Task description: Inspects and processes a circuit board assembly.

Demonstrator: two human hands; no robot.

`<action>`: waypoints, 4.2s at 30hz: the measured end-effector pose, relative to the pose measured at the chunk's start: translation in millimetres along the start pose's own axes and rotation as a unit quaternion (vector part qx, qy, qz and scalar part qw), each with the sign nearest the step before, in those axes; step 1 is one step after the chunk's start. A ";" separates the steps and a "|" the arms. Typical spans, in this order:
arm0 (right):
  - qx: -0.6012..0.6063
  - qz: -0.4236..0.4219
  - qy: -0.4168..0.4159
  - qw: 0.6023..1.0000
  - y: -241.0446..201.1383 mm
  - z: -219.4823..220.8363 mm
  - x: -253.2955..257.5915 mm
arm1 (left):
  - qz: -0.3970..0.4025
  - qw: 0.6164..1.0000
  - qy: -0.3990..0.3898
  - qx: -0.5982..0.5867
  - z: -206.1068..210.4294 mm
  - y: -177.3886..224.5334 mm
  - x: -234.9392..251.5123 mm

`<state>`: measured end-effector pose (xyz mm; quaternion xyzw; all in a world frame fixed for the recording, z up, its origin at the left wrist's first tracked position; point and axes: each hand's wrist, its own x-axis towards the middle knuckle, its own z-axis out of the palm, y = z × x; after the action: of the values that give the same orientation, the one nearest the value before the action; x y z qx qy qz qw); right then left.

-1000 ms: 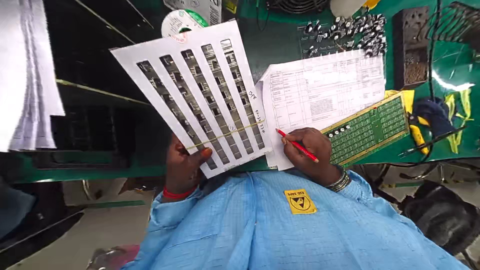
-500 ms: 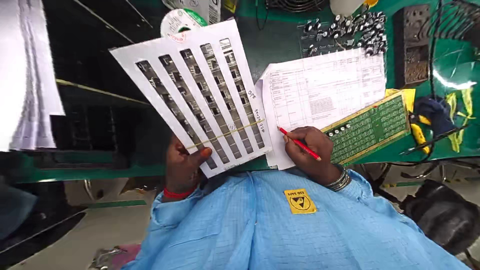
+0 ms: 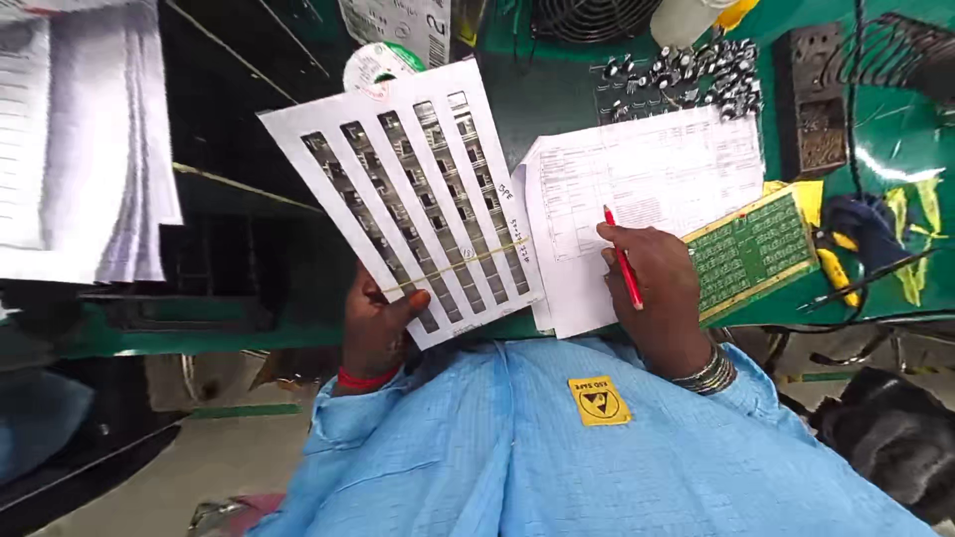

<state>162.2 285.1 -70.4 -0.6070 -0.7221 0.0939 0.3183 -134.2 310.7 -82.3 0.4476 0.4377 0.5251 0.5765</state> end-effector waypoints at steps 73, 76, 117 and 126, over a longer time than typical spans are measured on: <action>-0.069 0.129 0.151 0.978 60.0 -100.3 -33.9 | 0.044 0.997 0.059 -0.020 -5.3 -1.5 -16.4; -0.081 0.224 0.066 0.969 71.6 -103.8 -37.4 | 0.041 0.998 0.052 -0.011 -13.6 -1.6 -21.9; -0.122 0.401 -0.171 0.892 159.4 -131.2 -7.3 | 0.031 0.988 -0.093 -0.122 -6.1 -19.3 -22.2; -0.120 0.432 -0.137 0.883 166.3 -126.5 8.3 | 0.169 0.974 -0.058 0.137 16.0 -14.8 -28.6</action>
<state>370.1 301.9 -55.7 -0.8735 -0.4302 0.2170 0.0691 -117.3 280.5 -92.3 0.6192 0.3897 0.5231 0.4372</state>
